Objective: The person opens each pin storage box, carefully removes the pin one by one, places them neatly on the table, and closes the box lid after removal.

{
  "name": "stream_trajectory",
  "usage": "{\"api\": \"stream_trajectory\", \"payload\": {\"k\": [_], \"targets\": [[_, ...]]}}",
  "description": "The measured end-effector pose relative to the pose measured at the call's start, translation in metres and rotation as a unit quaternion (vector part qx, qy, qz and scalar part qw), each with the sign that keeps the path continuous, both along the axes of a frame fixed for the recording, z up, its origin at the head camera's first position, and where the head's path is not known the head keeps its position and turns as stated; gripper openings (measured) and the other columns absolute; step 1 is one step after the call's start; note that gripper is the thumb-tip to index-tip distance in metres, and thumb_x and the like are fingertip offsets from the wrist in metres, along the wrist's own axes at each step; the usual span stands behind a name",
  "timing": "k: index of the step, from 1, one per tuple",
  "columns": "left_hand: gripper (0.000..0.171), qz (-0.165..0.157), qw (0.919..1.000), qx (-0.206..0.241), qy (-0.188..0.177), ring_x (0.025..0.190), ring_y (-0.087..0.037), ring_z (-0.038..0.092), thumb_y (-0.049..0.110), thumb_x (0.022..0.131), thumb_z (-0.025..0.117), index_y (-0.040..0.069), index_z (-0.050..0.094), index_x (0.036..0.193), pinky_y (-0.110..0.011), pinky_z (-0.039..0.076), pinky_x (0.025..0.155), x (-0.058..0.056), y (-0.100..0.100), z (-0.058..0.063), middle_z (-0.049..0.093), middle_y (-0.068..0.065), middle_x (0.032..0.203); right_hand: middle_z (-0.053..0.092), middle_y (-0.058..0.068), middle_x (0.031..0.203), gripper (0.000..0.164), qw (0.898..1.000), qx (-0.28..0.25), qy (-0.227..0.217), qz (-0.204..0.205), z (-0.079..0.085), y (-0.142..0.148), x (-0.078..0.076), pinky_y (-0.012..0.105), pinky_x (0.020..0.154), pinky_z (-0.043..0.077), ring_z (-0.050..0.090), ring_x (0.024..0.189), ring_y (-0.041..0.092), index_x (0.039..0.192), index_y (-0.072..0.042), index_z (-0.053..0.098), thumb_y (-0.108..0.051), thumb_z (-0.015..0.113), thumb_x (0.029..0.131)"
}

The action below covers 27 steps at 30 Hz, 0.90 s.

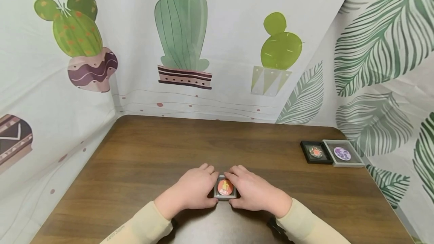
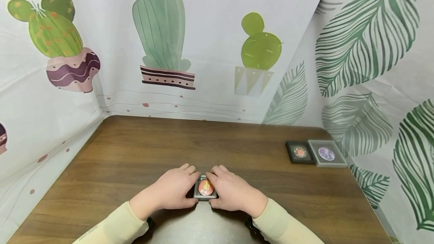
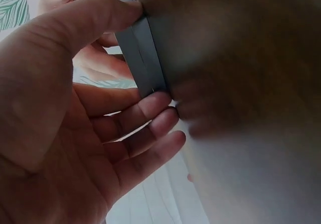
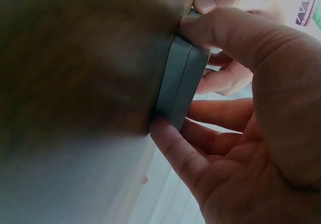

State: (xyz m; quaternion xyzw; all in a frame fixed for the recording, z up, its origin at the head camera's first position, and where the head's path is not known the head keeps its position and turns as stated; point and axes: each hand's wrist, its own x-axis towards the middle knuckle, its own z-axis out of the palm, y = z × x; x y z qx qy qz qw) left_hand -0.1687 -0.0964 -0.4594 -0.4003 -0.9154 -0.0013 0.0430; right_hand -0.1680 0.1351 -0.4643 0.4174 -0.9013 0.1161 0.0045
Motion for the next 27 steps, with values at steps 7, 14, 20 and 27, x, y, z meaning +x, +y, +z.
{"api": "stream_trajectory", "payload": {"k": [7, 14, 20, 27], "targets": [[0.058, -0.009, 0.9989, -0.003, 0.046, 0.081, -0.019, 0.05, 0.052, 0.067, 0.067, 0.007, 0.062, 0.102, -0.032, 0.051, 0.062, 0.0031, 0.004, -0.0024, 0.052, 0.0, 0.089, 0.048, -0.002, 0.117, 0.07, 1.0, 0.009, 0.009, 0.006, -0.0005, -0.0014, 0.0006, 0.025, 0.081, 0.048, 0.044, 0.103, 0.011, 0.131, -0.004, 0.056, -0.039, 0.075, 0.073], [0.06, -0.011, 0.9979, -0.013, 0.062, 0.083, -0.02, 0.052, 0.054, 0.065, 0.066, 0.007, 0.063, 0.102, -0.033, 0.052, 0.064, 0.0057, 0.0054, -0.0048, 0.054, -0.002, 0.091, 0.047, -0.004, 0.106, 0.068, 0.999, 0.016, 0.035, 0.007, -0.0026, -0.0038, 0.0026, 0.023, 0.074, 0.048, 0.043, 0.094, 0.011, 0.124, -0.005, 0.059, -0.04, 0.075, 0.068], [0.063, -0.006, 0.997, -0.025, 0.073, 0.086, -0.021, 0.054, 0.057, 0.064, 0.065, 0.008, 0.063, 0.103, -0.033, 0.052, 0.063, 0.0071, 0.0077, -0.0063, 0.056, -0.002, 0.095, 0.047, -0.003, 0.103, 0.068, 0.999, 0.022, 0.047, 0.006, -0.0036, -0.0049, 0.0034, 0.026, 0.075, 0.049, 0.044, 0.093, 0.012, 0.121, -0.006, 0.06, -0.041, 0.075, 0.065], [0.06, 0.005, 0.997, -0.018, 0.074, 0.084, -0.017, 0.051, 0.057, 0.062, 0.067, 0.01, 0.063, 0.1, -0.032, 0.05, 0.058, 0.0069, 0.0088, -0.0036, 0.055, 0.001, 0.092, 0.047, -0.003, 0.099, 0.068, 0.997, 0.022, 0.069, 0.009, -0.0042, -0.0058, 0.0009, 0.026, 0.073, 0.049, 0.045, 0.089, 0.012, 0.118, -0.006, 0.062, -0.043, 0.075, 0.062]]}}
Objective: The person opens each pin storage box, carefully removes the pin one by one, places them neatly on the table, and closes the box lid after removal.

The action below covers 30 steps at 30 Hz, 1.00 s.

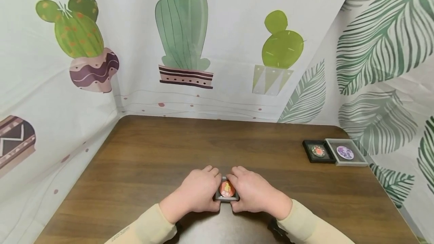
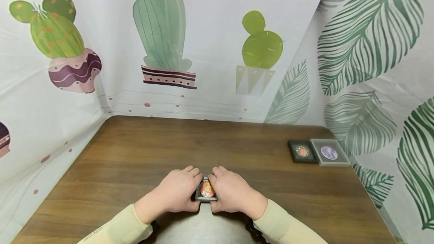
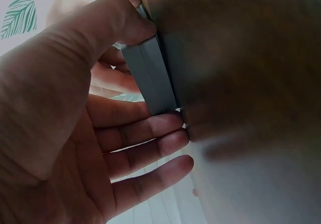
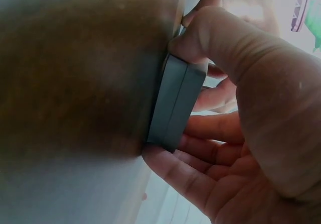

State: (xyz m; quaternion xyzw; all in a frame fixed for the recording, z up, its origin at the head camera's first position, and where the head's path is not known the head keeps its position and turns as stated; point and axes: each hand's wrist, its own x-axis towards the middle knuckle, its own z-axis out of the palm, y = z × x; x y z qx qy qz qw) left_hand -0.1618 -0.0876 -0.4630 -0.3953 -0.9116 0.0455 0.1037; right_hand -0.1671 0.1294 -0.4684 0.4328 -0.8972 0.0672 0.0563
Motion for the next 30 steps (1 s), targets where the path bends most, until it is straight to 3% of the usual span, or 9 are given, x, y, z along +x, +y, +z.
{"api": "stream_trajectory", "payload": {"k": [9, 17, 30], "targets": [[0.057, 0.005, 0.9999, 0.01, -0.002, 0.084, -0.016, 0.051, 0.056, 0.06, 0.068, 0.012, 0.062, 0.096, -0.032, 0.05, 0.056, -0.0021, 0.0028, 0.0003, 0.054, 0.003, 0.091, 0.05, -0.002, 0.099, 0.068, 1.0, -0.001, 0.009, -0.001, 0.0018, 0.0016, -0.0015, 0.029, 0.076, 0.05, 0.048, 0.089, 0.014, 0.116, -0.006, 0.063, -0.044, 0.074, 0.061], [0.058, 0.012, 0.9998, 0.008, -0.016, 0.087, -0.015, 0.053, 0.056, 0.06, 0.069, 0.013, 0.063, 0.099, -0.032, 0.051, 0.057, -0.0009, 0.003, -0.0014, 0.056, 0.003, 0.095, 0.047, -0.006, 0.094, 0.065, 1.0, -0.014, 0.005, 0.009, 0.0027, 0.0034, -0.0024, 0.028, 0.069, 0.049, 0.045, 0.083, 0.011, 0.113, -0.008, 0.065, -0.046, 0.075, 0.061], [0.058, 0.022, 0.9995, 0.007, -0.02, 0.086, -0.014, 0.052, 0.057, 0.06, 0.07, 0.014, 0.062, 0.098, -0.031, 0.05, 0.055, -0.0007, -0.0002, -0.0016, 0.055, 0.004, 0.093, 0.047, -0.007, 0.092, 0.063, 0.999, -0.029, 0.001, 0.022, 0.0023, 0.0019, -0.0054, 0.026, 0.069, 0.048, 0.045, 0.082, 0.01, 0.111, -0.009, 0.066, -0.047, 0.075, 0.062]]}}
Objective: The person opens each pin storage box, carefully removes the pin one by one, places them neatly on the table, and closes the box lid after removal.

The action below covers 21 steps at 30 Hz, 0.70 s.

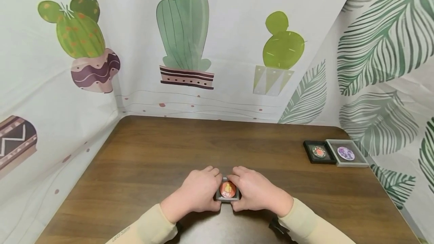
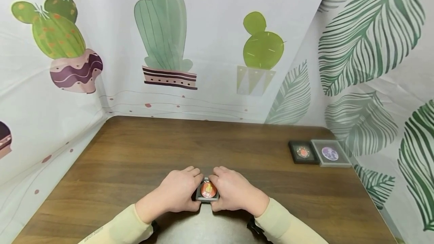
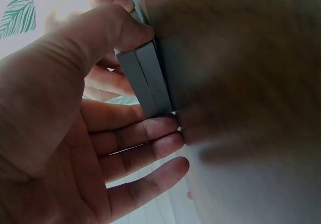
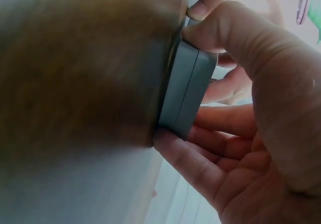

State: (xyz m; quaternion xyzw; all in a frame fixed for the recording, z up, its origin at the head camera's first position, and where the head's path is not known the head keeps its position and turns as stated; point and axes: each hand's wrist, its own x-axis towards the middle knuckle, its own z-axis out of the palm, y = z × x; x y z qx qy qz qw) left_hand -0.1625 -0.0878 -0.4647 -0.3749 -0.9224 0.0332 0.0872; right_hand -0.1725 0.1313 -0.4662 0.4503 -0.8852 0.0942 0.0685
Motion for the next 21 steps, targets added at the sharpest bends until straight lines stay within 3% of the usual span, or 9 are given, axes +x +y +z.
{"api": "stream_trajectory", "payload": {"k": [21], "targets": [[0.056, 0.001, 1.0, 0.005, 0.002, 0.085, -0.013, 0.052, 0.056, 0.058, 0.071, 0.015, 0.062, 0.094, -0.032, 0.049, 0.052, -0.0003, 0.0011, 0.0007, 0.053, 0.005, 0.09, 0.046, -0.006, 0.09, 0.063, 1.0, -0.007, 0.027, 0.01, -0.0013, 0.0014, 0.0007, 0.024, 0.067, 0.046, 0.043, 0.079, 0.01, 0.11, -0.008, 0.067, -0.047, 0.075, 0.061]]}}
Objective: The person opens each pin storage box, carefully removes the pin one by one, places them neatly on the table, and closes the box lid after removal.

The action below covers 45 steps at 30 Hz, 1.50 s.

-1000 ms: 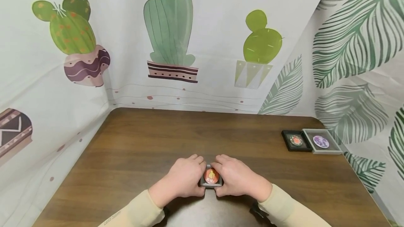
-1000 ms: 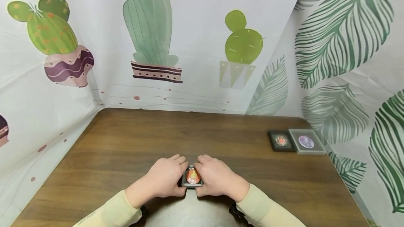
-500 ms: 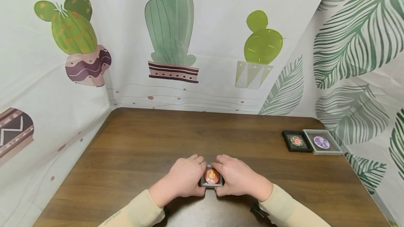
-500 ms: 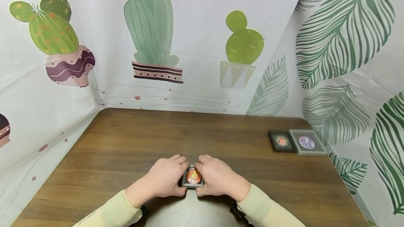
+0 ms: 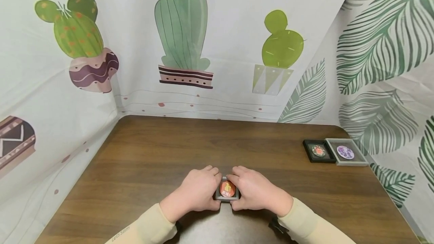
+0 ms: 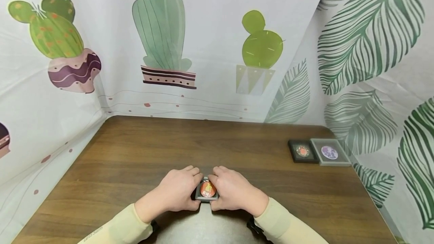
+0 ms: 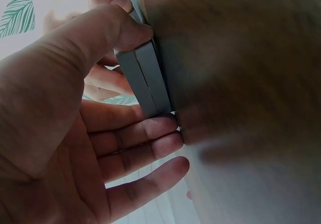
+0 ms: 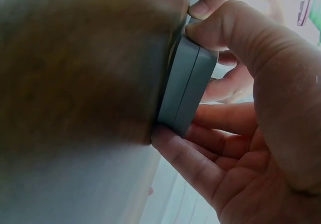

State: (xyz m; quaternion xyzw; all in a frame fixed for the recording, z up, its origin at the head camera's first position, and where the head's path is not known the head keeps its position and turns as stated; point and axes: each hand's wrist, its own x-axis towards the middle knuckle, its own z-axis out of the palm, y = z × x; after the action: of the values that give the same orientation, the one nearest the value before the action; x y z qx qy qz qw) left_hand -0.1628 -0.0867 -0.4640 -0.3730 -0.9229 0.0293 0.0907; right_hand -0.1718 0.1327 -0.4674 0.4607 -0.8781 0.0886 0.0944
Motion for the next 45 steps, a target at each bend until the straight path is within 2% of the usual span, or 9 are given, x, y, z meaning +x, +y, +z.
{"api": "stream_trajectory", "payload": {"k": [11, 19, 29, 40, 45], "targets": [[0.057, 0.005, 1.0, -0.006, -0.005, 0.085, -0.013, 0.051, 0.056, 0.058, 0.071, 0.014, 0.062, 0.096, -0.031, 0.049, 0.052, 0.001, 0.001, 0.003, 0.054, 0.005, 0.092, 0.047, -0.005, 0.094, 0.065, 1.0, 0.008, -0.021, -0.011, 0.003, 0.001, 0.001, 0.023, 0.067, 0.047, 0.044, 0.081, 0.01, 0.114, -0.007, 0.066, -0.047, 0.075, 0.064], [0.059, 0.02, 0.9991, -0.005, -0.038, 0.09, -0.015, 0.051, 0.055, 0.061, 0.073, 0.012, 0.062, 0.101, -0.032, 0.05, 0.055, 0.003, 0.001, 0.004, 0.055, 0.002, 0.097, 0.048, -0.006, 0.099, 0.068, 0.998, 0.009, -0.06, -0.018, 0.003, 0.004, 0.0, 0.02, 0.071, 0.045, 0.043, 0.085, 0.008, 0.121, -0.007, 0.065, -0.047, 0.075, 0.067], [0.056, 0.035, 0.9941, 0.023, -0.1, 0.089, -0.014, 0.046, 0.054, 0.066, 0.076, 0.016, 0.061, 0.104, -0.03, 0.048, 0.056, 0.001, -0.003, 0.007, 0.049, 0.005, 0.094, 0.049, -0.006, 0.103, 0.068, 0.992, -0.013, -0.128, -0.017, 0.004, 0.009, -0.003, 0.018, 0.073, 0.042, 0.043, 0.091, 0.007, 0.127, -0.005, 0.062, -0.046, 0.075, 0.074], [0.057, 0.041, 0.9915, 0.032, -0.119, 0.087, -0.012, 0.044, 0.054, 0.067, 0.078, 0.016, 0.061, 0.107, -0.029, 0.046, 0.056, -0.001, -0.004, 0.006, 0.047, 0.008, 0.092, 0.054, -0.006, 0.105, 0.062, 0.988, -0.037, -0.149, -0.019, 0.005, 0.011, -0.005, 0.021, 0.08, 0.045, 0.046, 0.094, 0.006, 0.123, -0.009, 0.063, -0.045, 0.076, 0.075], [0.061, 0.041, 0.991, 0.036, -0.122, 0.089, -0.012, 0.044, 0.056, 0.067, 0.08, 0.016, 0.062, 0.111, -0.03, 0.047, 0.058, -0.001, -0.005, 0.004, 0.048, 0.008, 0.094, 0.054, -0.007, 0.104, 0.06, 0.986, -0.043, -0.158, -0.016, 0.006, 0.012, -0.006, 0.021, 0.077, 0.044, 0.046, 0.092, 0.006, 0.123, -0.01, 0.064, -0.045, 0.075, 0.075]]}}
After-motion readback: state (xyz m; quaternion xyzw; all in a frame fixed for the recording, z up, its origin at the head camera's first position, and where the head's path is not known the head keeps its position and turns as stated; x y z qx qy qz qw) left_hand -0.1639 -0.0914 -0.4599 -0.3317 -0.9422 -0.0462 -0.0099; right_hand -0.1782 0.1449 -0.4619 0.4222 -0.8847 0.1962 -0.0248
